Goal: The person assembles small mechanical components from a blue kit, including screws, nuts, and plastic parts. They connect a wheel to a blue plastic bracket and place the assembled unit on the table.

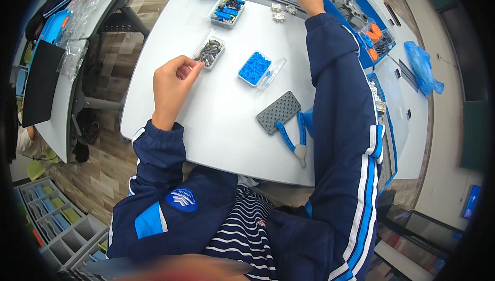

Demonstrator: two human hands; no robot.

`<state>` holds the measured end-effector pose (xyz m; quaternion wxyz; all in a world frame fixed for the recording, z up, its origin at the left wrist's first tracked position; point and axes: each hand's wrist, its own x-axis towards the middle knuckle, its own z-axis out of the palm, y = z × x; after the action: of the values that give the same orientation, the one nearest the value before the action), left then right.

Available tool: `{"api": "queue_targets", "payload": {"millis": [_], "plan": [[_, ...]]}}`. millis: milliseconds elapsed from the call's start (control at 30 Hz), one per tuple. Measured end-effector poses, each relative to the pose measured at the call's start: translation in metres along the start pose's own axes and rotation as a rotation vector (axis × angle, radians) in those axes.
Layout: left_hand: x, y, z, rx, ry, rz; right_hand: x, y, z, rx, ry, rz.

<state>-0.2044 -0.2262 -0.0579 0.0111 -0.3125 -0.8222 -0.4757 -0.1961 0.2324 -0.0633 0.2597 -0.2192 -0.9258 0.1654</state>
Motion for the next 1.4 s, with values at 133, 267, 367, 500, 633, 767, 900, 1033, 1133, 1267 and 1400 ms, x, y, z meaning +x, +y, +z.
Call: {"api": "queue_targets", "payload": {"millis": [133,267,367,500,633,767,900,1033,1133,1267,1400], "plan": [[0.0,0.0,-0.001,-0.037,-0.013,-0.002,0.008,-0.008,0.026,-0.061,-0.044,-0.101],[0.0,0.002,-0.002,-0.038,-0.005,0.018,0.018,-0.018,0.048,-0.104,-0.016,-0.169],[0.0,0.003,-0.003,-0.031,-0.002,0.01,0.02,-0.021,0.057,-0.154,-0.012,-0.176],[0.0,0.003,-0.004,-0.034,-0.016,0.017,0.02,-0.022,0.059,-0.118,-0.021,-0.178],[0.0,0.001,-0.003,-0.031,-0.019,0.025,0.024,-0.017,0.058,-0.071,-0.115,-0.124],[0.001,0.0,-0.003,-0.016,-0.021,0.028,0.034,-0.011,0.062,-0.166,-0.239,-0.029],[0.002,-0.002,-0.004,-0.009,-0.006,0.02,0.028,-0.013,0.066,-0.28,-0.174,-0.088],[0.003,-0.004,-0.001,-0.072,0.047,0.016,0.023,-0.047,0.038,0.055,-0.065,-0.073],[0.004,-0.002,0.0,-0.179,0.118,0.023,0.009,-0.093,-0.011,0.192,-0.171,-0.269],[-0.01,0.017,-0.001,-0.557,0.162,-0.085,-0.063,-0.165,-0.076,0.366,-0.344,-0.491],[-0.045,0.049,0.007,-1.175,-0.445,-0.403,-0.168,-0.212,-0.122,0.467,-0.421,-0.647]]}}
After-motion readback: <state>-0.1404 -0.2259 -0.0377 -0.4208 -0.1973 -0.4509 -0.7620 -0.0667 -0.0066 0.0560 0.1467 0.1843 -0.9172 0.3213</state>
